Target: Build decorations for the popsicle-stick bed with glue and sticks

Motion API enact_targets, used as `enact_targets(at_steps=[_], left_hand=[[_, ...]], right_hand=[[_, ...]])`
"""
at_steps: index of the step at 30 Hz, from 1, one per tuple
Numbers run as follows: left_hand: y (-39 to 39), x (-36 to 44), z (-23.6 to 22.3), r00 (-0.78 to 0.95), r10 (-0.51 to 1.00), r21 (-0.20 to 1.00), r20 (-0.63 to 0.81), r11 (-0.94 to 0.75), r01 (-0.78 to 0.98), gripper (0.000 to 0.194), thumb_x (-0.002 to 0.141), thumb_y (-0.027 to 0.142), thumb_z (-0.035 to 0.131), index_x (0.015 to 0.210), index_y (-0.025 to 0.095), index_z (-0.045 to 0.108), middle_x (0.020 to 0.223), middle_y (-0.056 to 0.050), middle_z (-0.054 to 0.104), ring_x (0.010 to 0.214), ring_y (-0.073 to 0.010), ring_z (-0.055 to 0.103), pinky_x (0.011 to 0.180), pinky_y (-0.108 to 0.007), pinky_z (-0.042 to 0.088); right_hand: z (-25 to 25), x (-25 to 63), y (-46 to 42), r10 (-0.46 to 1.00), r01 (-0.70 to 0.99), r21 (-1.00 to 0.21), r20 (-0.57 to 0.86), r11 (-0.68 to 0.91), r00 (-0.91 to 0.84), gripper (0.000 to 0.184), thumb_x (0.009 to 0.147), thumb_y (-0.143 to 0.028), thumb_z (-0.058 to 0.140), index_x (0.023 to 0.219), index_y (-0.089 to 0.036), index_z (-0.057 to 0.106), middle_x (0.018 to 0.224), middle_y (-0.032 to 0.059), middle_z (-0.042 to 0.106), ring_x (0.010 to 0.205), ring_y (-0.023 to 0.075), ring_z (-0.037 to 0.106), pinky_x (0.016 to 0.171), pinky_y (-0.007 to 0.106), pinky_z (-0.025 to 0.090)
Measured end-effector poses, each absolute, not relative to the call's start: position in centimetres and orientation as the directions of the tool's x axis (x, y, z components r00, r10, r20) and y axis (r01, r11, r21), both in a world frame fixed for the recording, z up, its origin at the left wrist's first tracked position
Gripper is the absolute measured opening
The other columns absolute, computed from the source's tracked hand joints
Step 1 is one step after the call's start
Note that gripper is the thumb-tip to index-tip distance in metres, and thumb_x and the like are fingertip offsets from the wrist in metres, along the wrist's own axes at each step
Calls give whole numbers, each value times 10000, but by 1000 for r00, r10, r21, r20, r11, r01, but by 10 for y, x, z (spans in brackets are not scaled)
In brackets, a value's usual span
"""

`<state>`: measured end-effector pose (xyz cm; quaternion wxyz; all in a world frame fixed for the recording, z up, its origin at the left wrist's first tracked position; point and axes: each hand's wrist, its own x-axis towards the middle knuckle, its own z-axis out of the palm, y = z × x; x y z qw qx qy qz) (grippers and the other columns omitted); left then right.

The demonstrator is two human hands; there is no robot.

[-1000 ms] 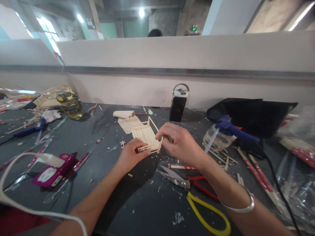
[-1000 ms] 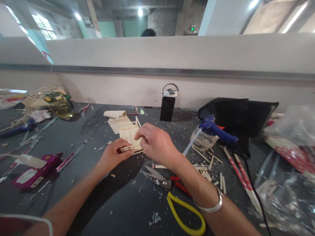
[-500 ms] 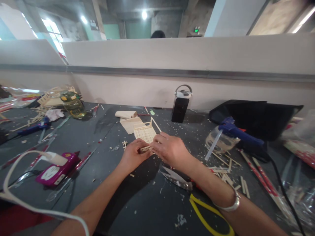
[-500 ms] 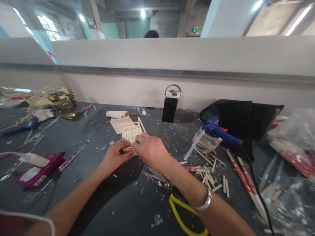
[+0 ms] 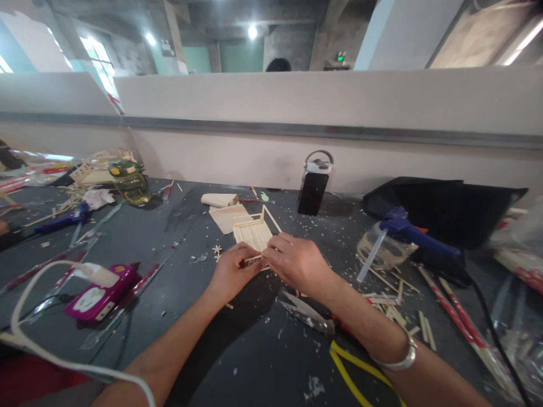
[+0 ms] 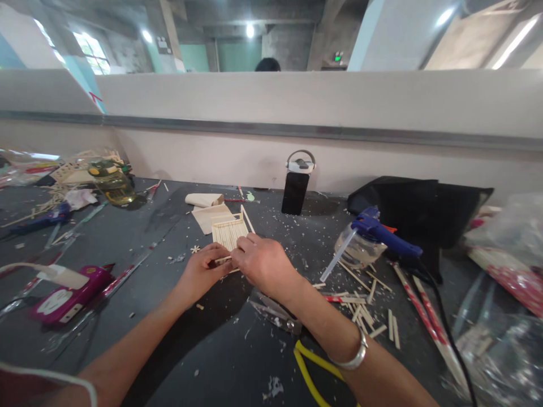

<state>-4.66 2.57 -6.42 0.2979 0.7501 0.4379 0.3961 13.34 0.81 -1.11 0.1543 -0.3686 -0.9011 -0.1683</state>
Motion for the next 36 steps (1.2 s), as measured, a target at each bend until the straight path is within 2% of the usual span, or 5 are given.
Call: enact_targets(at_steps=[10,15,25,30,36], left_hand=[[26,-46,-65,294,889,786,352,-451,423,82,780,184,652,730,181,717,763,-20,634,720,-153,606,630,-250,447],[25,-45,-62,294,891,793,346,-445,415,87,779,201,653,718,175,708,739,-19,625,703,-150,603,624,-251,448],[25,-48,-62,308,903,796,299,-415,442,212,724,175,680,933,204,710,852,-25,666,726,-152,595,583,-239,433],[24,-55,-55,335,902,792,274,-409,453,284,711,159,672,988,213,701,903,-18,651,621,-105,510,542,-224,391],[22,-73,-34,230,908,820,350,-415,393,215,761,260,667,968,218,704,866,3,603,530,-76,383,505,-232,328]], right_hand=[[-15,131,10,532,655,248,414,714,-738,168,885,-143,560,731,-160,625,724,51,621,716,195,514,543,300,325],[-18,130,12,547,684,185,472,705,-691,184,886,-153,533,727,-158,625,717,52,632,709,189,545,563,294,351],[17,147,0,693,771,-217,624,598,-361,107,855,-127,421,794,-201,469,676,-20,528,570,110,491,529,229,370],[37,157,-14,744,579,-536,638,615,-200,206,925,-162,377,732,-232,397,642,-40,407,562,119,402,542,271,342],[50,159,-30,761,434,-665,644,608,-80,391,988,-255,385,604,-239,316,587,-43,320,517,125,352,506,313,280]])
